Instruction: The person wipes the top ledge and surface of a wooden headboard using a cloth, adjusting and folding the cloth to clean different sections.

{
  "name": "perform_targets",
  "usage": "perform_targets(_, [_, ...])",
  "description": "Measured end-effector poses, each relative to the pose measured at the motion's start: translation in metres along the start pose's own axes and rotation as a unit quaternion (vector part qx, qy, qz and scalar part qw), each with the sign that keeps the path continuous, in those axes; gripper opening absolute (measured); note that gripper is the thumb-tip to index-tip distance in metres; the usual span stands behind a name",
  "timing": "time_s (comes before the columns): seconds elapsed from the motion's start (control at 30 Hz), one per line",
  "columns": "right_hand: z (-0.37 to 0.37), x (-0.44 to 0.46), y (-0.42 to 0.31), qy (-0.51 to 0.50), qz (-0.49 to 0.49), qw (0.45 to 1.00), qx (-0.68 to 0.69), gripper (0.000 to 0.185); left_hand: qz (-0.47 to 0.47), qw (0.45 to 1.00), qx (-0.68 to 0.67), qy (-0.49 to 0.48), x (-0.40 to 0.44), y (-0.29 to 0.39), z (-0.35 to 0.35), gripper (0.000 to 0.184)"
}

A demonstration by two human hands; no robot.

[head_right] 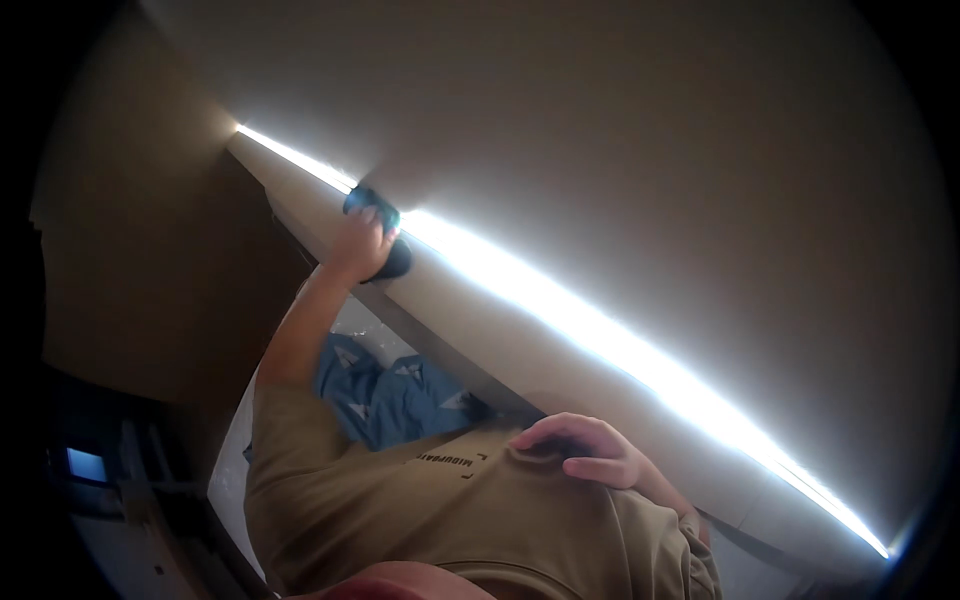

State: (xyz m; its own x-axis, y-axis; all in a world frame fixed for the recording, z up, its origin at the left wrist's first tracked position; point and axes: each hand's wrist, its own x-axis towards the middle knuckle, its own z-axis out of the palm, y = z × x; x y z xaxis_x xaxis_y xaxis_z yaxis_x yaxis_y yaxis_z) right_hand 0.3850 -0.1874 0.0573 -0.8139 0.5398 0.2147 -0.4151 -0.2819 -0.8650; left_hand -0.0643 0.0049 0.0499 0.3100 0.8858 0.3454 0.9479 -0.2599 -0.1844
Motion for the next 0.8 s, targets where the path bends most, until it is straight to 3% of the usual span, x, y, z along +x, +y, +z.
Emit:
perform_targets(0.1, [-0.001,0.002,0.004,-0.008,0.006,1.0,-0.021,0.05,0.056,0.997,-0.033,-0.047,-0.013,0.066,-0.026,0.043])
perform_targets(0.13, [-0.002,0.003,0.003,-0.013,0.009,0.999,-0.035,0.05,0.094,0.994,-0.053,-0.014,-0.019,0.086,-0.029,0.045])
perform_targets(0.23, [-0.001,0.003,0.004,-0.012,0.019,0.998,-0.057,0.05,0.159,0.977,-0.137,-0.039,-0.033,0.156,-0.046,0.051])
perform_targets(0.3, [-0.001,0.001,0.003,-0.013,0.02,0.998,-0.063,0.05,0.214,0.946,-0.222,-0.103,-0.036,0.197,-0.057,0.055])
perform_targets(0.4, [-0.001,0.001,0.0,-0.016,0.014,0.998,-0.052,0.051,0.275,0.92,-0.279,-0.027,-0.039,0.229,-0.062,0.057])
perform_targets(0.5, [-0.002,0.0,-0.001,-0.012,0.01,1.0,-0.018,0.051,0.242,0.923,-0.299,-0.005,-0.038,0.227,-0.065,0.053])
perform_targets(0.6, [-0.002,-0.002,0.002,-0.006,0.004,1.0,-0.006,0.051,0.173,0.941,-0.267,-0.116,-0.03,0.21,-0.073,0.047])
perform_targets(0.7, [-0.003,-0.004,0.007,-0.004,-0.001,1.0,-0.011,0.05,0.097,0.983,-0.155,-0.008,-0.039,0.174,-0.039,0.047])
perform_targets(0.77, [-0.006,-0.005,0.007,-0.01,-0.001,0.999,-0.031,0.05,0.004,0.985,-0.158,-0.077,-0.029,0.138,-0.035,0.049])
perform_targets(0.8, [-0.002,-0.003,0.003,-0.013,-0.002,0.999,-0.039,0.05,-0.011,0.994,-0.111,0.011,-0.028,0.114,-0.02,0.048])
